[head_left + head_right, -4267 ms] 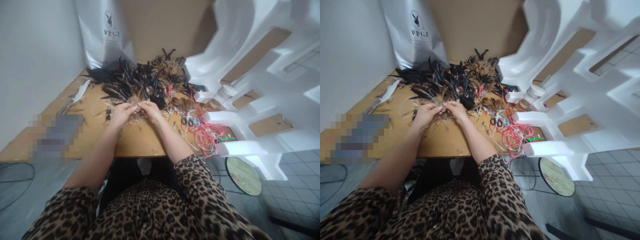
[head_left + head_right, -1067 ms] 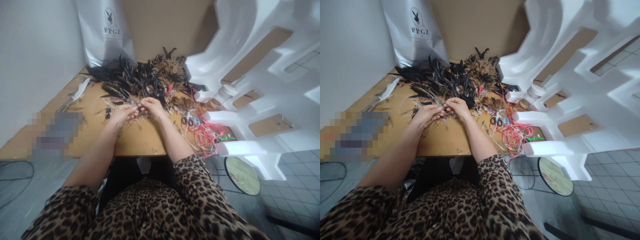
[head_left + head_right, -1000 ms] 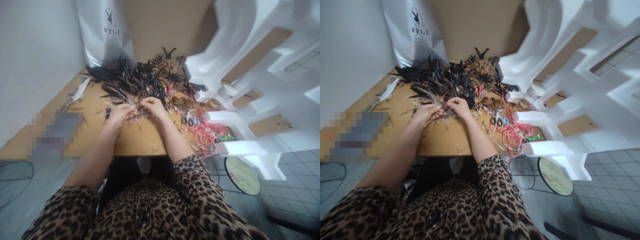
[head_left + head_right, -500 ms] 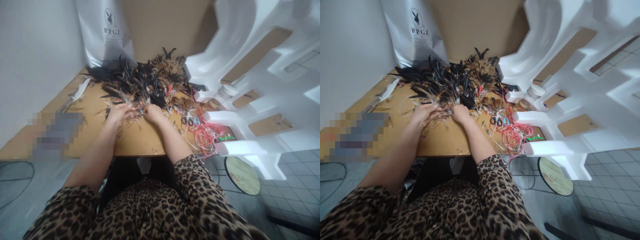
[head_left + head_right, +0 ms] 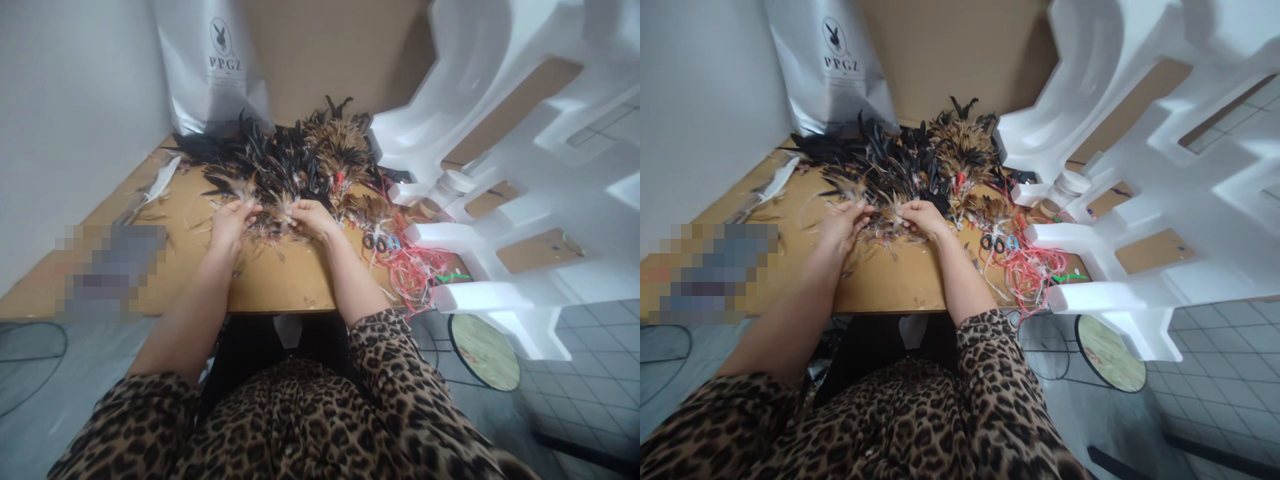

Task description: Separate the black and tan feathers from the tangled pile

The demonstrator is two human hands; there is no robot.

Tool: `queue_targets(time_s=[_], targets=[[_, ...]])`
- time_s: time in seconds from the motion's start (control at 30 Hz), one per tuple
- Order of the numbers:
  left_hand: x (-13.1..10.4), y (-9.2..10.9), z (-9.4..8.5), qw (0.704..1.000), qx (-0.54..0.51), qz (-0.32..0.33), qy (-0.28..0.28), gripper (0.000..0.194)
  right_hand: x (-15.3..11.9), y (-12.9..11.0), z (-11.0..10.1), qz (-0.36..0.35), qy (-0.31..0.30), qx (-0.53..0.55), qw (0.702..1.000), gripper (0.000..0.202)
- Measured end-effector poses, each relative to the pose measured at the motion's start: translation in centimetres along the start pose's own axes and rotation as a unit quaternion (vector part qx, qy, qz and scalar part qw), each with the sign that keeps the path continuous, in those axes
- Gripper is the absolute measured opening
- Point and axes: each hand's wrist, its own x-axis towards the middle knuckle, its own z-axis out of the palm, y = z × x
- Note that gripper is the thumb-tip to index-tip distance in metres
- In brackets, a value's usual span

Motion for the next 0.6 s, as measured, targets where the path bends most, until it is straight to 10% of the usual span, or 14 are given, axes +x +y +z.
queue_targets(time_s=[0.33, 0.6], targets=[[-0.8, 0.9, 0.5, 1.000, -0.020, -0.006, -0.010, 0.016, -0.4, -0.6, -0.1, -0.004, 0.047, -0.074, 0.996, 0.015], [-0.5, 0.4, 0.2, 0.999, -0.006, -0.020, -0.031, 0.013, -1.2, -1.3, -0.3, -0.144, 0.089, -0.387, 0.907, 0.020]])
